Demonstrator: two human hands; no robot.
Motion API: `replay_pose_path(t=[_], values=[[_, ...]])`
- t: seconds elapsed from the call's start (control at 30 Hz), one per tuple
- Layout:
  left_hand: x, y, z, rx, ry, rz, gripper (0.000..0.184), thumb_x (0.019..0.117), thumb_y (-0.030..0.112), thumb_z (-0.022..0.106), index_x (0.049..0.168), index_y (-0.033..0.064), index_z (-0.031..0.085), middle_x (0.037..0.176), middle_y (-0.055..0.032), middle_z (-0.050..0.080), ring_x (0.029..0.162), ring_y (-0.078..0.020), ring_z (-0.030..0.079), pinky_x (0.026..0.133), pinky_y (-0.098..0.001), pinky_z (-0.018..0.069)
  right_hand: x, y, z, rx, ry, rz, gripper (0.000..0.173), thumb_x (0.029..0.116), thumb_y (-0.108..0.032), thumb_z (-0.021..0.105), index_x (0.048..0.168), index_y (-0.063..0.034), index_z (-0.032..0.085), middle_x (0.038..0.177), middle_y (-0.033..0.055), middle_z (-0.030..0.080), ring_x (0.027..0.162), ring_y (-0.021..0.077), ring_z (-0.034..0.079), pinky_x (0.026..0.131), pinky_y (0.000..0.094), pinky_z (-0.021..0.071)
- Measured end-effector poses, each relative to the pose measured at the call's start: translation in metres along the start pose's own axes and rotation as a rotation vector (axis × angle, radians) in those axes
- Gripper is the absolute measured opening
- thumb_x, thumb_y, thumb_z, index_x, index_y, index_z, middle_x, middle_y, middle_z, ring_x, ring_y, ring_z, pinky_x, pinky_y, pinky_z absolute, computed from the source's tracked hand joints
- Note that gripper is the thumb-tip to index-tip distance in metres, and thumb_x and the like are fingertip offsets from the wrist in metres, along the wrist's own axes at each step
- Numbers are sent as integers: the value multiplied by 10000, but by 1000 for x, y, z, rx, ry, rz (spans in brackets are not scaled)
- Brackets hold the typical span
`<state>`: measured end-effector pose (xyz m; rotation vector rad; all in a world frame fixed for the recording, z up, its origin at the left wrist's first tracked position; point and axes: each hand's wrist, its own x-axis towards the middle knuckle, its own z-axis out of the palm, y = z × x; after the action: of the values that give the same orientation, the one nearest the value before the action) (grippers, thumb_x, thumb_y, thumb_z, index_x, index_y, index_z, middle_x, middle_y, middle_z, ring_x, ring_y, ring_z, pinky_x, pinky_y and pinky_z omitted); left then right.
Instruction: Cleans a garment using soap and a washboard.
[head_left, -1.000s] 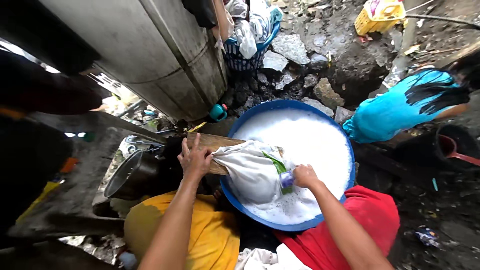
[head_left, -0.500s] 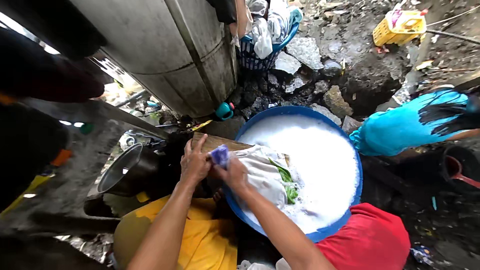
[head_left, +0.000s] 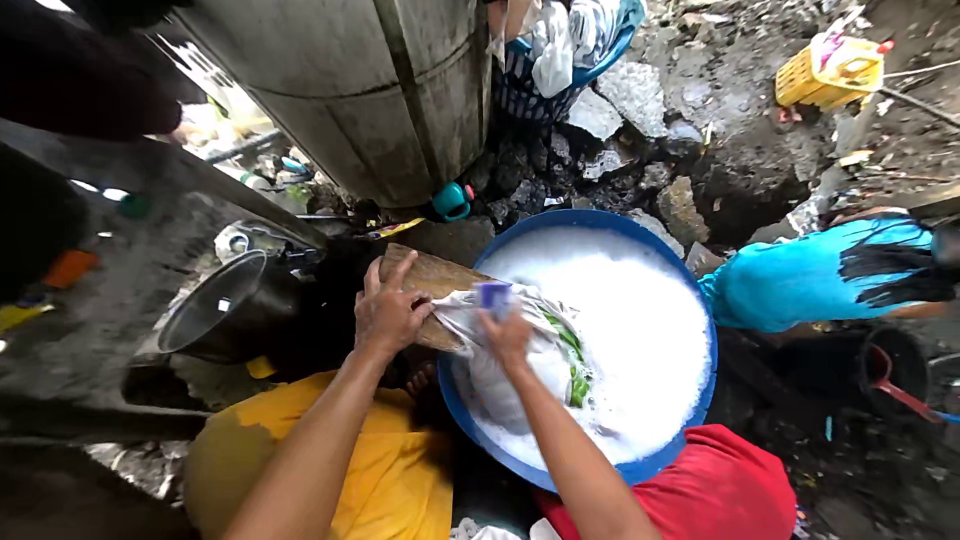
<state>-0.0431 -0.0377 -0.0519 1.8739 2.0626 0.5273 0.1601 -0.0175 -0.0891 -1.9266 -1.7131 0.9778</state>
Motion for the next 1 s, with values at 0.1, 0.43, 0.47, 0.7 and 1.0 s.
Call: replay_pose_path(t=[0.1,0.43,0.47,0.7,1.0], values=[[3,0,1,-13,-2,-23,134,937,223,739,986,121,811,1647,-16,377,1513,-470,245,1020,-734,360,31,109,-44,-4,194,347,761,943,-374,738,1460,95,435,1261,337,642,1206,470,628,1052,603,475],[6,1,-1,-10,3,-9,123,938,195,734,988,112,809,1638,-50,393,1510,-485,247,1010,-736,371,8,-7,4,26,38,-12,657,949,-404,726,1380,59,546,1092,287,714,1018,461,702,890,647,536],[6,1,0,-16,2,-19,124,937,207,737,984,119,811,1639,-47,390,1512,-483,246,1006,-736,369,20,31,-11,20,98,124,696,942,-402,738,1391,87,529,1142,322,692,1087,484,675,965,645,504],[6,3,-1,-8,-19,-43,138,952,199,715,997,104,804,1657,-32,359,1519,-470,233,1016,-716,368,2,-36,-3,236,106,116,597,996,-241,681,1435,98,459,1251,338,639,1184,474,626,1019,597,496],[5,4,-2,-45,-14,-50,105,928,198,741,958,117,799,1652,-31,365,1520,-462,236,1024,-718,364,39,113,-47,23,256,432,760,966,-368,707,1494,73,382,1307,323,622,1241,454,609,1050,587,474]])
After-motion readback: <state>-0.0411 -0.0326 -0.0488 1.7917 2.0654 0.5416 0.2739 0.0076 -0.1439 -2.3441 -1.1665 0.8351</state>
